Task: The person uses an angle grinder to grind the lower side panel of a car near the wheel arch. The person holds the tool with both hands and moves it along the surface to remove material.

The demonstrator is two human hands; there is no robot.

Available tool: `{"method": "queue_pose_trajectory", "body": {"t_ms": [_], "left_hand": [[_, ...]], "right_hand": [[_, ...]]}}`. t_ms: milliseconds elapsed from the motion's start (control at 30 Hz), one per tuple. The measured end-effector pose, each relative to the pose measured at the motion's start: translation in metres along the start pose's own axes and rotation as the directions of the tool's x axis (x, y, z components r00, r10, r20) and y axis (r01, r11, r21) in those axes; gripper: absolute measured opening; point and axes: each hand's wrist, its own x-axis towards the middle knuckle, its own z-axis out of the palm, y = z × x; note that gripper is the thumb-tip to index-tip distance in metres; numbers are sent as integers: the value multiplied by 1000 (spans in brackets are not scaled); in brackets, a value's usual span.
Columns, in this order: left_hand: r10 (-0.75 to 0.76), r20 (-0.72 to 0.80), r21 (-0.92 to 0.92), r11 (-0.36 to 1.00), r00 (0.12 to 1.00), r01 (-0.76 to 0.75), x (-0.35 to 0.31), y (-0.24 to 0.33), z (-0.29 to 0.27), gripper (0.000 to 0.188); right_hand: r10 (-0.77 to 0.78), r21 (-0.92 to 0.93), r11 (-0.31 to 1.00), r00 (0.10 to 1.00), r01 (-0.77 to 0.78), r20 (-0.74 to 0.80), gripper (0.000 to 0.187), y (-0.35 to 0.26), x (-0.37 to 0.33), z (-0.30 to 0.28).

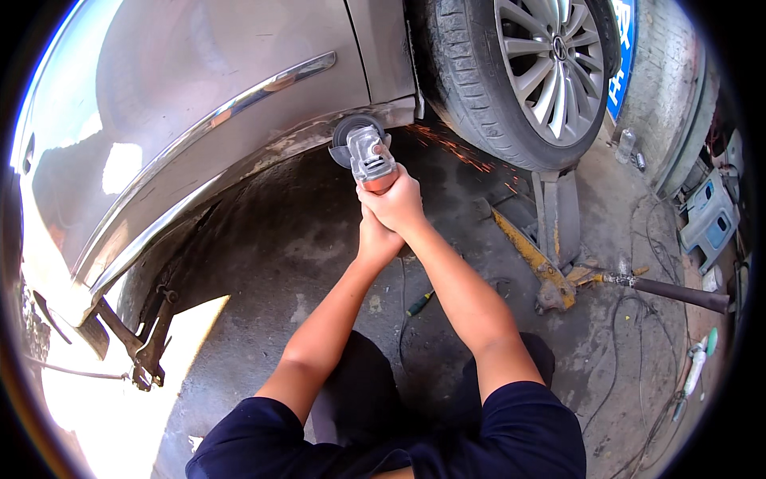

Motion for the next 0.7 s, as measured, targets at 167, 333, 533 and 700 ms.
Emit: {"method": "queue_pose_trajectory", "body": {"t_ms": [167, 333, 533, 700], "left_hand": [[-2, 43, 9, 1000, 999, 2, 3, -5, 0, 94], [27, 6, -12, 1000, 1000, -27, 1, -9, 3, 108], [58, -8, 5, 998, 998, -58, 3, -13, -1, 112], [28, 48, 47, 998, 998, -31, 6, -7, -7, 113]], "right_hand": [[14, 33, 999, 1000, -14, -12, 54, -3, 1, 1], [-28, -75, 997, 999, 31, 30, 53, -9, 1, 3], [-66, -45, 997, 996, 69, 51, 53, -14, 2, 8], [-59, 24, 998, 998, 59, 4, 52, -18, 1, 7]]}}
